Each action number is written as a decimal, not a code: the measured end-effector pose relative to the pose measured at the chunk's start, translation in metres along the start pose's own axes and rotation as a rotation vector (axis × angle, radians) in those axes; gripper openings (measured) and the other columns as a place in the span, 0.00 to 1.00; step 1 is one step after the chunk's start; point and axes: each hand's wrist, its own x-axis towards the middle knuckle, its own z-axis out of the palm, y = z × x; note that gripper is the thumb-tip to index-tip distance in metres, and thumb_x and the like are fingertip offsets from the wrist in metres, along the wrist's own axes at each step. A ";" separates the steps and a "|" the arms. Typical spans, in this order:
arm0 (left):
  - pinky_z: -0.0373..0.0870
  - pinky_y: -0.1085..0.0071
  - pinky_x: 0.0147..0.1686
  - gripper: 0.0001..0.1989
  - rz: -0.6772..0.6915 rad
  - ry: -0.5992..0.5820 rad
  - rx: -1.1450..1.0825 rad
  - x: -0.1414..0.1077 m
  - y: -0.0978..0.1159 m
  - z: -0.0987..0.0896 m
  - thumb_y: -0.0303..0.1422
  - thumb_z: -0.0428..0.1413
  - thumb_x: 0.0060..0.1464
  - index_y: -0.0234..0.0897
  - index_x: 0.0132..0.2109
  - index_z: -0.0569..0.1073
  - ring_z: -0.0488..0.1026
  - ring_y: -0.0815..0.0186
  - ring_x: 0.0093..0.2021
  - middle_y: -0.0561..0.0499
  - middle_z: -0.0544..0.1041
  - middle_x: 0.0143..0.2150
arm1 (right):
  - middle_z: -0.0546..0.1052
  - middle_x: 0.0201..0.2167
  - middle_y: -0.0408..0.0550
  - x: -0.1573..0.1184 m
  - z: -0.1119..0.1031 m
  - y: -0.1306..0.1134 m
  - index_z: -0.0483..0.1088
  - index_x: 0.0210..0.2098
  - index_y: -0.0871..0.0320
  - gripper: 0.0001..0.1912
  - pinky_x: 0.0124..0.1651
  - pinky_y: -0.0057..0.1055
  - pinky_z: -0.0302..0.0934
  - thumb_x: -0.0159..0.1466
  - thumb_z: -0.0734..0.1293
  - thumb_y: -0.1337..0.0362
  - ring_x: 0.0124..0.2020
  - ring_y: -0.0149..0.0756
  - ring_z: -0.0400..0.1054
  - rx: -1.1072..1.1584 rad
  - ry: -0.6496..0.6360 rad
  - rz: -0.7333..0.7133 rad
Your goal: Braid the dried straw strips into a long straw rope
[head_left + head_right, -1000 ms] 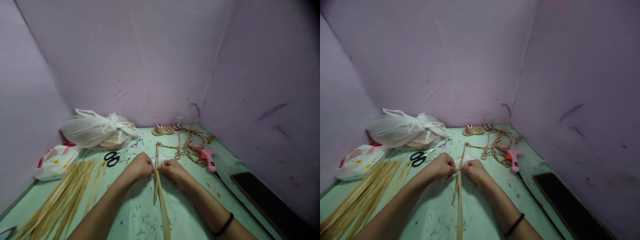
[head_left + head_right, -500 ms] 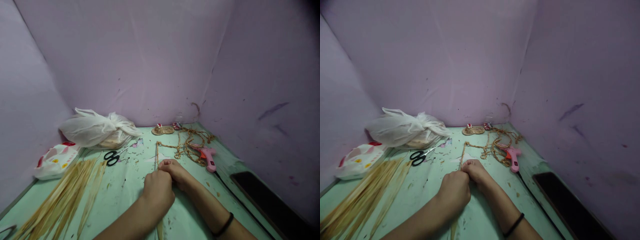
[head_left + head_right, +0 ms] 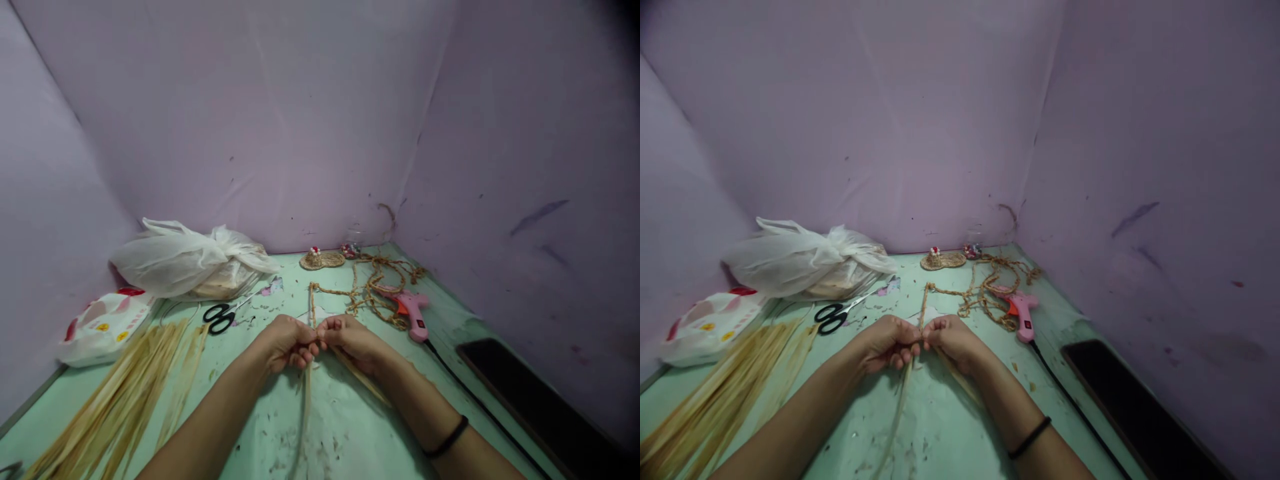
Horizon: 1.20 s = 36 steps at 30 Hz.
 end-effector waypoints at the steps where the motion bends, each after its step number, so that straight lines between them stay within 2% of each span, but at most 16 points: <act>1: 0.57 0.81 0.11 0.05 0.002 0.020 0.017 0.000 0.000 -0.001 0.26 0.53 0.40 0.26 0.24 0.70 0.62 0.76 0.13 0.50 0.68 0.17 | 0.63 0.11 0.38 0.000 -0.001 -0.001 0.63 0.17 0.62 0.02 0.19 0.21 0.44 0.45 0.62 0.70 0.14 0.22 0.51 -0.058 0.019 0.001; 3: 0.57 0.80 0.11 0.04 0.015 0.070 0.066 -0.001 0.001 0.000 0.25 0.52 0.39 0.27 0.23 0.69 0.62 0.75 0.12 0.52 0.67 0.15 | 0.63 0.11 0.38 0.001 -0.004 0.000 0.63 0.17 0.62 0.02 0.19 0.21 0.43 0.46 0.60 0.72 0.14 0.21 0.49 -0.160 0.044 -0.027; 8: 0.49 0.78 0.09 0.06 0.048 0.211 0.287 -0.004 0.005 0.009 0.23 0.48 0.36 0.30 0.16 0.65 0.55 0.74 0.09 0.55 0.61 0.09 | 0.67 0.16 0.41 0.008 -0.006 0.007 0.63 0.19 0.62 0.04 0.23 0.21 0.48 0.46 0.59 0.74 0.19 0.24 0.56 -0.405 0.039 -0.156; 11: 0.45 0.77 0.09 0.08 0.065 0.280 0.392 -0.004 0.005 0.012 0.23 0.48 0.34 0.32 0.13 0.61 0.50 0.76 0.07 0.56 0.56 0.06 | 0.69 0.17 0.44 0.005 -0.002 0.002 0.67 0.21 0.62 0.04 0.22 0.23 0.47 0.47 0.60 0.72 0.20 0.26 0.57 -0.732 0.191 -0.164; 13: 0.43 0.76 0.10 0.08 0.096 0.288 0.400 -0.003 0.004 0.012 0.23 0.48 0.33 0.33 0.13 0.60 0.49 0.76 0.07 0.57 0.55 0.06 | 0.70 0.17 0.45 -0.001 0.001 -0.004 0.70 0.21 0.62 0.05 0.22 0.24 0.46 0.47 0.62 0.69 0.20 0.28 0.58 -0.893 0.293 -0.155; 16: 0.41 0.76 0.10 0.08 0.118 0.297 0.388 -0.002 0.003 0.012 0.23 0.48 0.33 0.33 0.12 0.60 0.48 0.76 0.07 0.57 0.53 0.05 | 0.70 0.16 0.47 -0.008 0.006 -0.014 0.71 0.19 0.61 0.06 0.21 0.25 0.44 0.47 0.63 0.67 0.20 0.29 0.59 -0.988 0.365 -0.086; 19: 0.41 0.77 0.10 0.08 0.081 0.297 0.341 -0.001 0.001 0.011 0.24 0.47 0.32 0.33 0.11 0.59 0.48 0.76 0.07 0.56 0.52 0.05 | 0.70 0.15 0.49 -0.012 0.011 -0.019 0.72 0.17 0.61 0.06 0.21 0.27 0.42 0.46 0.65 0.65 0.18 0.30 0.59 -1.026 0.374 -0.050; 26: 0.39 0.79 0.10 0.06 0.004 0.202 0.102 0.006 -0.002 0.002 0.26 0.47 0.31 0.31 0.12 0.62 0.50 0.78 0.08 0.54 0.59 0.08 | 0.74 0.21 0.56 -0.022 0.034 -0.022 0.74 0.21 0.59 0.08 0.23 0.29 0.41 0.49 0.63 0.64 0.21 0.36 0.62 -1.195 0.428 -0.119; 29: 0.38 0.79 0.09 0.03 0.067 0.135 0.121 0.006 -0.002 -0.004 0.26 0.49 0.29 0.31 0.14 0.63 0.49 0.78 0.09 0.55 0.59 0.09 | 0.73 0.21 0.55 -0.026 0.042 -0.024 0.74 0.22 0.59 0.08 0.23 0.29 0.41 0.50 0.63 0.64 0.22 0.37 0.63 -1.212 0.409 -0.127; 32: 0.37 0.79 0.09 0.02 0.113 0.088 0.142 0.004 -0.001 -0.009 0.27 0.50 0.28 0.31 0.16 0.64 0.49 0.79 0.09 0.57 0.59 0.09 | 0.70 0.16 0.50 -0.026 0.035 -0.027 0.72 0.18 0.59 0.07 0.23 0.28 0.42 0.49 0.65 0.63 0.20 0.33 0.61 -1.132 0.324 -0.120; 34: 0.37 0.79 0.10 0.04 0.105 0.059 0.127 0.004 -0.001 -0.011 0.28 0.52 0.28 0.32 0.18 0.65 0.49 0.79 0.09 0.57 0.60 0.10 | 0.67 0.14 0.46 -0.022 0.023 -0.028 0.70 0.17 0.59 0.09 0.22 0.27 0.44 0.49 0.65 0.61 0.19 0.30 0.59 -0.989 0.277 -0.121; 36: 0.37 0.79 0.10 0.05 0.104 0.030 0.114 0.003 -0.001 -0.013 0.29 0.53 0.28 0.32 0.18 0.64 0.48 0.80 0.09 0.57 0.61 0.11 | 0.67 0.15 0.45 -0.016 0.011 -0.029 0.68 0.18 0.60 0.10 0.22 0.25 0.47 0.52 0.63 0.62 0.19 0.29 0.59 -0.759 0.314 -0.117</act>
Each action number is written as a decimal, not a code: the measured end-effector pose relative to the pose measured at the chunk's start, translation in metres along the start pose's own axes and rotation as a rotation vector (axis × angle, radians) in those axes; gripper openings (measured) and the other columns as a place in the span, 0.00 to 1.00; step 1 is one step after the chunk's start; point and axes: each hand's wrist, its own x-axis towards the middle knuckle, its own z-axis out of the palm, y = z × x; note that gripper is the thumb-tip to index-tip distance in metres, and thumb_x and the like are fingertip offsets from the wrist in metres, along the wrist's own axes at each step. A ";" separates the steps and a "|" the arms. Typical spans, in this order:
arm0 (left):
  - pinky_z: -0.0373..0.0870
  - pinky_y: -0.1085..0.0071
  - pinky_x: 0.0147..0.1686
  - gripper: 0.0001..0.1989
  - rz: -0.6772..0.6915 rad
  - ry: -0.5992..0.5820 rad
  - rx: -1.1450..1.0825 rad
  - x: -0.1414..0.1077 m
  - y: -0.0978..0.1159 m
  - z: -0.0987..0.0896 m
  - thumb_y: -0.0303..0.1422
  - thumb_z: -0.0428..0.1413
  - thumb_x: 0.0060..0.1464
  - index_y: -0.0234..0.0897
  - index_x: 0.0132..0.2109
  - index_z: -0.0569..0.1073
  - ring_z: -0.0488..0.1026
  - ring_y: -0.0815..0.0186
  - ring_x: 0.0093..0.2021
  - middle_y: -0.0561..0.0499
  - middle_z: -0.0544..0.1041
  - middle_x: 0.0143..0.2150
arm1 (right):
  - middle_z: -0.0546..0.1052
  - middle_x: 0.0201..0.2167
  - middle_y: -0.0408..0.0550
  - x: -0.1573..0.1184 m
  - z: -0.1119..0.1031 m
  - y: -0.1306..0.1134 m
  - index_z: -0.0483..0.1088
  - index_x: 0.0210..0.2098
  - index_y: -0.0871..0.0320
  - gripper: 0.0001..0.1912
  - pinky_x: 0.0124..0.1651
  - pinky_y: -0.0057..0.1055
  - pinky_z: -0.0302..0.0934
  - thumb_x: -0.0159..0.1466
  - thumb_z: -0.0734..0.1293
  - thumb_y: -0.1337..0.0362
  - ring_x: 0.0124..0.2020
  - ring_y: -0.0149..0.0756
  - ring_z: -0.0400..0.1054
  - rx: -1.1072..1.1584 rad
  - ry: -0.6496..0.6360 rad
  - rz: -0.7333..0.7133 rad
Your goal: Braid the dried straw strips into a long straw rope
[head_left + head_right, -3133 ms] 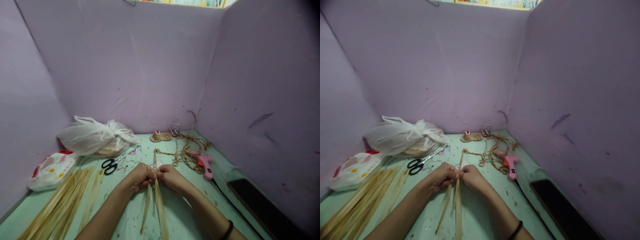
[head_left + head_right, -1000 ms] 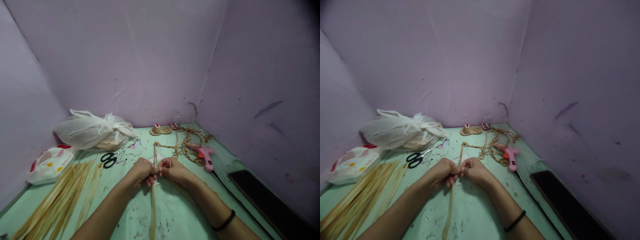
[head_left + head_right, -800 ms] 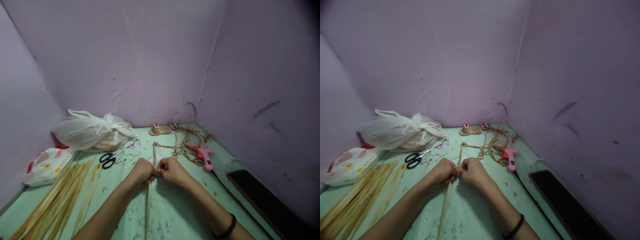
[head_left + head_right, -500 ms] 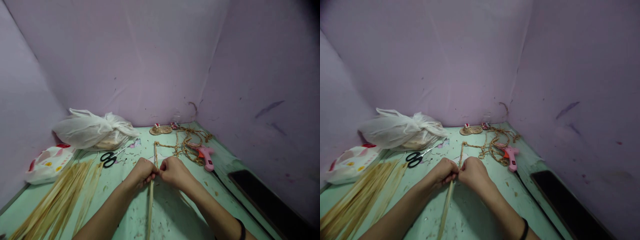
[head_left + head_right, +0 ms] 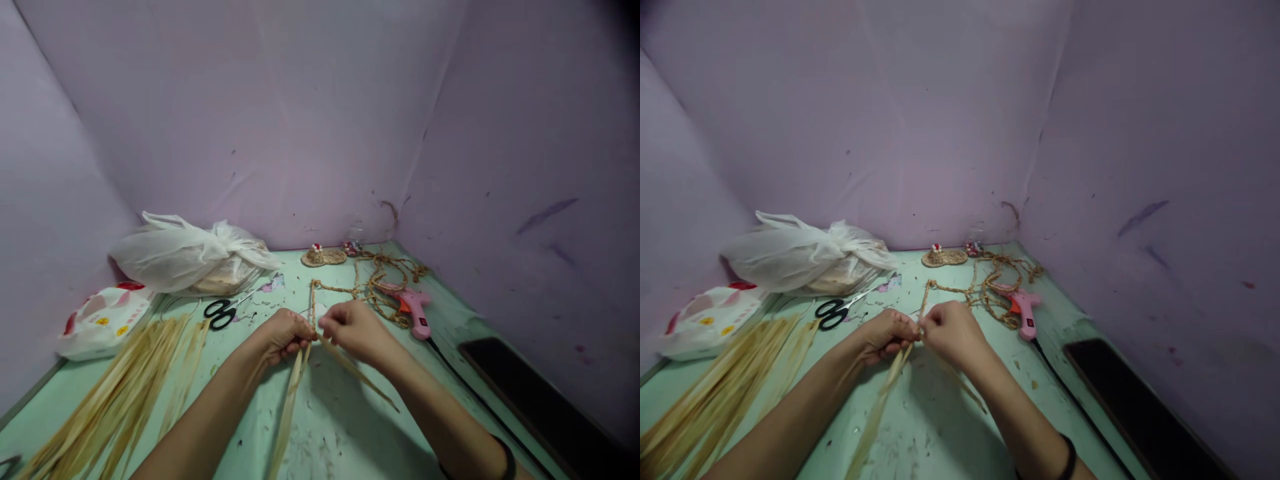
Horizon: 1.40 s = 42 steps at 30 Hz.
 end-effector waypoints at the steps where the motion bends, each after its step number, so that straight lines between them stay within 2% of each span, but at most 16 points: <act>1: 0.37 0.79 0.10 0.06 0.004 -0.009 0.003 0.000 0.000 -0.001 0.30 0.54 0.28 0.32 0.19 0.64 0.48 0.80 0.09 0.57 0.61 0.12 | 0.68 0.16 0.45 0.003 -0.002 0.003 0.67 0.19 0.61 0.10 0.22 0.24 0.49 0.53 0.62 0.63 0.19 0.28 0.60 0.126 0.015 0.060; 2: 0.37 0.79 0.10 0.06 0.005 -0.017 0.015 0.000 -0.001 -0.001 0.30 0.54 0.29 0.32 0.19 0.64 0.48 0.80 0.09 0.57 0.61 0.12 | 0.69 0.17 0.45 0.006 -0.002 0.005 0.66 0.20 0.61 0.09 0.22 0.24 0.51 0.53 0.61 0.65 0.19 0.28 0.60 0.254 -0.001 0.132; 4: 0.37 0.78 0.10 0.05 0.010 -0.029 0.041 0.001 -0.002 -0.002 0.30 0.53 0.29 0.32 0.19 0.64 0.48 0.79 0.09 0.57 0.62 0.12 | 0.68 0.17 0.44 0.006 0.002 0.005 0.65 0.21 0.61 0.07 0.22 0.23 0.54 0.54 0.59 0.68 0.18 0.27 0.60 0.479 -0.136 0.265; 7: 0.38 0.79 0.10 0.04 0.013 -0.032 0.062 0.003 -0.003 -0.002 0.30 0.51 0.30 0.32 0.19 0.65 0.49 0.79 0.09 0.56 0.62 0.12 | 0.63 0.12 0.41 0.002 0.010 0.000 0.63 0.19 0.61 0.08 0.17 0.21 0.49 0.54 0.58 0.71 0.12 0.23 0.54 0.615 -0.328 0.343; 10: 0.39 0.79 0.10 0.04 0.025 -0.052 0.088 0.004 -0.004 -0.003 0.29 0.51 0.30 0.31 0.19 0.66 0.49 0.79 0.09 0.56 0.62 0.12 | 0.56 0.08 0.37 0.001 0.015 0.000 0.62 0.15 0.61 0.10 0.13 0.22 0.36 0.51 0.58 0.72 0.09 0.20 0.43 0.512 -0.274 0.315; 12: 0.39 0.78 0.10 0.04 0.041 -0.057 0.111 0.004 -0.004 -0.003 0.28 0.51 0.31 0.31 0.20 0.67 0.50 0.78 0.09 0.56 0.62 0.12 | 0.53 0.06 0.35 0.003 0.016 0.004 0.61 0.13 0.61 0.10 0.14 0.23 0.32 0.49 0.59 0.72 0.09 0.20 0.40 0.427 -0.208 0.273; 14: 0.40 0.78 0.10 0.03 0.050 -0.036 0.128 0.004 -0.003 -0.003 0.27 0.51 0.30 0.31 0.19 0.67 0.50 0.78 0.09 0.57 0.61 0.11 | 0.52 0.06 0.35 0.007 0.018 0.010 0.61 0.13 0.61 0.09 0.14 0.24 0.32 0.48 0.59 0.73 0.09 0.20 0.41 0.378 -0.174 0.239; 19: 0.43 0.78 0.11 0.02 0.008 0.032 0.220 0.001 0.001 0.001 0.26 0.51 0.31 0.31 0.18 0.67 0.51 0.78 0.09 0.56 0.61 0.10 | 0.56 0.08 0.36 0.014 0.023 0.021 0.63 0.14 0.62 0.06 0.15 0.24 0.36 0.46 0.60 0.72 0.10 0.20 0.44 0.327 -0.129 0.214; 29: 0.47 0.76 0.13 0.05 -0.073 0.205 0.610 -0.018 0.016 0.006 0.27 0.52 0.36 0.32 0.17 0.67 0.50 0.75 0.10 0.56 0.57 0.08 | 0.61 0.09 0.37 0.013 0.029 0.024 0.64 0.15 0.62 0.05 0.16 0.23 0.38 0.45 0.59 0.72 0.11 0.20 0.46 0.416 -0.143 0.168; 32: 0.53 0.75 0.17 0.03 -0.052 0.236 0.747 -0.024 0.016 0.021 0.26 0.52 0.35 0.32 0.20 0.70 0.60 0.71 0.15 0.52 0.65 0.13 | 0.63 0.10 0.38 0.012 0.032 0.024 0.64 0.16 0.62 0.05 0.17 0.22 0.40 0.45 0.59 0.73 0.12 0.21 0.48 0.517 -0.140 0.172; 34: 0.58 0.74 0.22 0.05 -0.002 0.338 0.906 -0.028 0.013 0.034 0.26 0.52 0.35 0.32 0.24 0.72 0.67 0.65 0.23 0.47 0.71 0.20 | 0.62 0.10 0.37 0.011 0.035 0.024 0.63 0.15 0.62 0.04 0.18 0.22 0.41 0.44 0.59 0.73 0.13 0.21 0.48 0.567 -0.108 0.194; 36: 0.60 0.73 0.26 0.07 0.055 0.440 1.033 -0.032 0.010 0.044 0.27 0.53 0.36 0.33 0.27 0.73 0.70 0.61 0.30 0.43 0.74 0.27 | 0.62 0.10 0.37 0.011 0.037 0.023 0.62 0.15 0.62 0.04 0.18 0.21 0.42 0.42 0.60 0.74 0.13 0.21 0.49 0.615 -0.088 0.214; 37: 0.61 0.72 0.27 0.07 0.080 0.455 1.066 -0.033 0.010 0.046 0.28 0.53 0.36 0.33 0.28 0.73 0.71 0.60 0.32 0.42 0.74 0.28 | 0.62 0.10 0.37 0.010 0.037 0.022 0.62 0.14 0.62 0.04 0.18 0.21 0.42 0.42 0.60 0.75 0.13 0.21 0.50 0.640 -0.092 0.221; 40: 0.60 0.72 0.24 0.06 0.075 0.354 0.991 -0.033 0.014 0.037 0.30 0.52 0.38 0.33 0.24 0.73 0.70 0.62 0.26 0.44 0.73 0.23 | 0.61 0.08 0.36 0.009 0.033 0.021 0.62 0.15 0.62 0.04 0.16 0.22 0.40 0.42 0.59 0.74 0.11 0.20 0.49 0.697 -0.138 0.228; 42: 0.58 0.73 0.18 0.08 0.024 0.320 0.804 -0.030 0.019 0.023 0.32 0.51 0.40 0.32 0.22 0.72 0.67 0.66 0.18 0.47 0.71 0.19 | 0.58 0.06 0.35 0.008 0.029 0.020 0.62 0.15 0.61 0.04 0.15 0.22 0.37 0.44 0.60 0.72 0.09 0.20 0.45 0.699 -0.189 0.220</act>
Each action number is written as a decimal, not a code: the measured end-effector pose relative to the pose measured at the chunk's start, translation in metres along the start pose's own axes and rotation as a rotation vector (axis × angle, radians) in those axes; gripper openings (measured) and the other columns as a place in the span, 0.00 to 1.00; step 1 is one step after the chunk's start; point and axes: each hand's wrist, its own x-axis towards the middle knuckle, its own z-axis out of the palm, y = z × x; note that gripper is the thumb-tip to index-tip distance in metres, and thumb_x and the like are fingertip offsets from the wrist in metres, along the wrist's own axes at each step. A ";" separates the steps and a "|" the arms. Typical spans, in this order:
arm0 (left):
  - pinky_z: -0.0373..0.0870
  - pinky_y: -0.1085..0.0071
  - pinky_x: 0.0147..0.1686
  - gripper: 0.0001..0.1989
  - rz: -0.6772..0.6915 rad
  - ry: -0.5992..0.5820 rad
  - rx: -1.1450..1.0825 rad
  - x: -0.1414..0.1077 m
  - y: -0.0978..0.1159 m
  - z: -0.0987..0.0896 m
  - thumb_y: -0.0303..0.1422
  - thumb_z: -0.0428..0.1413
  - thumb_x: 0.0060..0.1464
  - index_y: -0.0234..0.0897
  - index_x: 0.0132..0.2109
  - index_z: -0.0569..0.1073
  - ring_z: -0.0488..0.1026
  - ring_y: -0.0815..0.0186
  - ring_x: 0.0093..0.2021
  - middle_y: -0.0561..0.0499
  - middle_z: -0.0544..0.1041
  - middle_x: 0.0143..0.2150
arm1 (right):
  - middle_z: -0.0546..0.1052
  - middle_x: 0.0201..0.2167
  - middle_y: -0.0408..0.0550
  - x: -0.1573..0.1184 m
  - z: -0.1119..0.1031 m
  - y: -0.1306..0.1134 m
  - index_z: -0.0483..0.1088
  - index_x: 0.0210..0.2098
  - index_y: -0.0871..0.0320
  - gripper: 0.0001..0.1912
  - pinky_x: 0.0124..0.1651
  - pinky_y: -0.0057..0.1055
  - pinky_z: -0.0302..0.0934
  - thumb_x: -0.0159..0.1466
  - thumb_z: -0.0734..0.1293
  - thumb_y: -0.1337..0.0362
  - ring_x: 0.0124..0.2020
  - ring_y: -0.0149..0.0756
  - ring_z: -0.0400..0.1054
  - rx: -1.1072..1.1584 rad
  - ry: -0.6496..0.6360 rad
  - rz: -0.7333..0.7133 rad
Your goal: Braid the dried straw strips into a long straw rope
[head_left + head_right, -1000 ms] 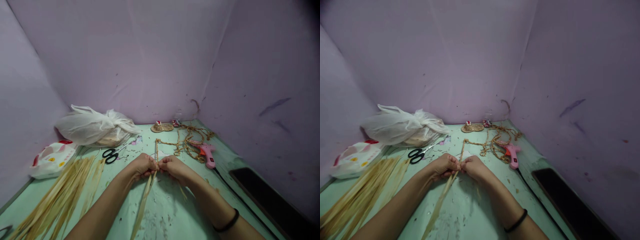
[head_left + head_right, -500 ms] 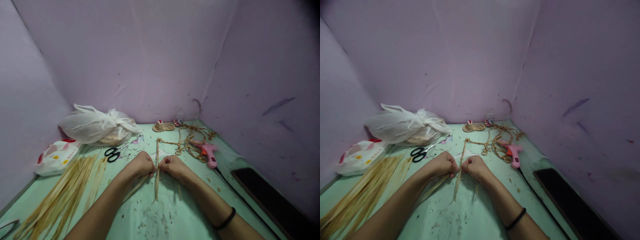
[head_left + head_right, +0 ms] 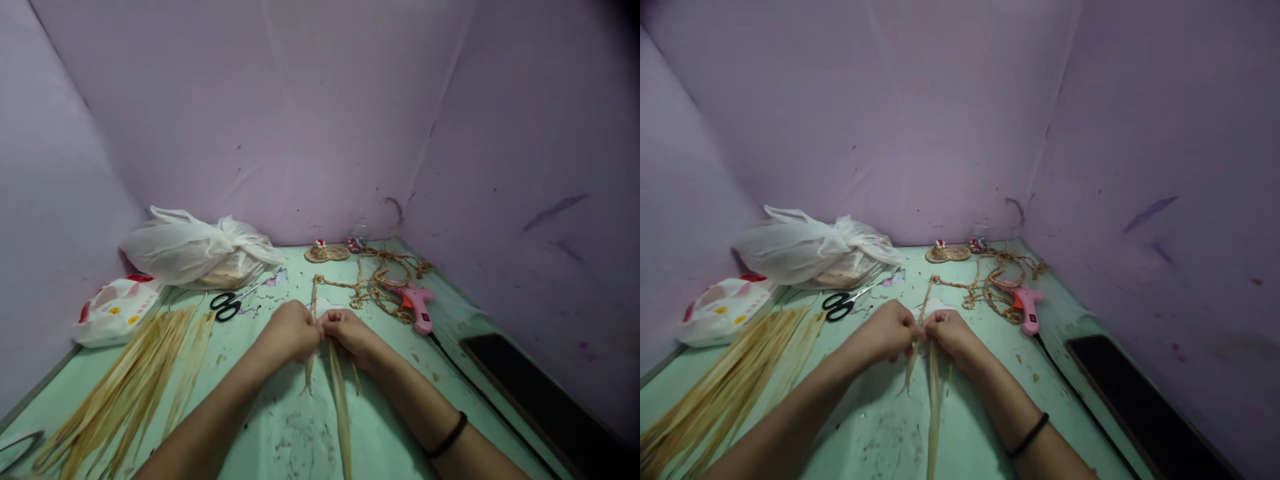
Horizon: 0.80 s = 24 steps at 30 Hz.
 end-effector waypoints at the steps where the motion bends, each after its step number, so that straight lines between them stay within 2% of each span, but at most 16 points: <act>1: 0.56 0.74 0.16 0.08 -0.039 0.020 -0.130 0.004 -0.003 -0.005 0.31 0.50 0.41 0.32 0.24 0.71 0.64 0.69 0.15 0.48 0.70 0.18 | 0.57 0.06 0.35 -0.001 -0.001 -0.001 0.62 0.15 0.61 0.04 0.15 0.22 0.36 0.45 0.60 0.71 0.09 0.20 0.44 -0.001 -0.024 0.004; 3: 0.53 0.76 0.13 0.07 -0.090 -0.007 -0.421 0.012 -0.009 -0.009 0.30 0.49 0.43 0.31 0.27 0.71 0.60 0.73 0.12 0.51 0.70 0.19 | 0.58 0.07 0.35 -0.001 -0.004 -0.001 0.61 0.15 0.61 0.05 0.15 0.22 0.39 0.46 0.62 0.68 0.09 0.21 0.47 0.019 -0.061 -0.002; 5: 0.52 0.78 0.12 0.06 -0.110 -0.162 -0.653 0.018 -0.012 -0.007 0.28 0.50 0.43 0.29 0.27 0.70 0.59 0.75 0.12 0.51 0.69 0.19 | 0.63 0.09 0.38 0.001 -0.005 0.001 0.61 0.16 0.61 0.06 0.17 0.22 0.45 0.46 0.63 0.67 0.12 0.22 0.53 0.062 -0.097 -0.034; 7: 0.54 0.79 0.12 0.06 -0.125 -0.340 -0.770 0.022 -0.015 -0.001 0.26 0.50 0.42 0.28 0.24 0.69 0.61 0.75 0.13 0.51 0.68 0.17 | 0.66 0.12 0.40 0.004 -0.005 0.004 0.61 0.17 0.61 0.05 0.19 0.22 0.49 0.46 0.63 0.67 0.15 0.24 0.57 0.073 -0.125 -0.080; 9: 0.56 0.79 0.13 0.05 -0.136 -0.388 -0.795 0.024 -0.018 0.004 0.24 0.50 0.41 0.27 0.23 0.69 0.61 0.75 0.13 0.51 0.66 0.15 | 0.67 0.13 0.41 0.007 -0.007 0.006 0.62 0.18 0.62 0.04 0.20 0.22 0.49 0.46 0.62 0.68 0.16 0.23 0.56 0.015 -0.125 -0.126; 14: 0.50 0.77 0.09 0.04 -0.167 -0.273 -0.574 0.023 -0.017 0.007 0.25 0.50 0.36 0.30 0.18 0.66 0.56 0.74 0.10 0.54 0.61 0.11 | 0.67 0.16 0.40 0.012 -0.015 0.010 0.62 0.21 0.61 0.02 0.23 0.21 0.50 0.47 0.60 0.72 0.19 0.24 0.58 -0.301 -0.128 -0.276; 17: 0.43 0.77 0.09 0.07 -0.199 -0.204 -0.500 0.020 -0.012 0.010 0.25 0.50 0.34 0.34 0.14 0.60 0.49 0.76 0.08 0.58 0.54 0.07 | 0.69 0.18 0.42 0.008 -0.016 0.007 0.65 0.22 0.62 0.04 0.23 0.21 0.50 0.47 0.59 0.72 0.21 0.26 0.59 -0.576 -0.062 -0.327; 21: 0.38 0.77 0.11 0.09 -0.156 -0.095 -0.536 0.016 -0.007 0.013 0.22 0.50 0.31 0.36 0.14 0.55 0.45 0.78 0.09 0.60 0.50 0.07 | 0.70 0.18 0.45 -0.006 -0.012 -0.008 0.71 0.23 0.63 0.07 0.21 0.22 0.46 0.48 0.61 0.68 0.20 0.27 0.58 -0.922 0.150 -0.306; 24: 0.38 0.76 0.11 0.10 -0.181 -0.108 -0.552 0.014 -0.005 0.011 0.22 0.49 0.30 0.36 0.14 0.54 0.45 0.77 0.09 0.59 0.49 0.07 | 0.68 0.14 0.45 -0.014 -0.009 -0.018 0.72 0.20 0.64 0.09 0.19 0.23 0.43 0.47 0.62 0.65 0.18 0.25 0.56 -1.009 0.193 -0.237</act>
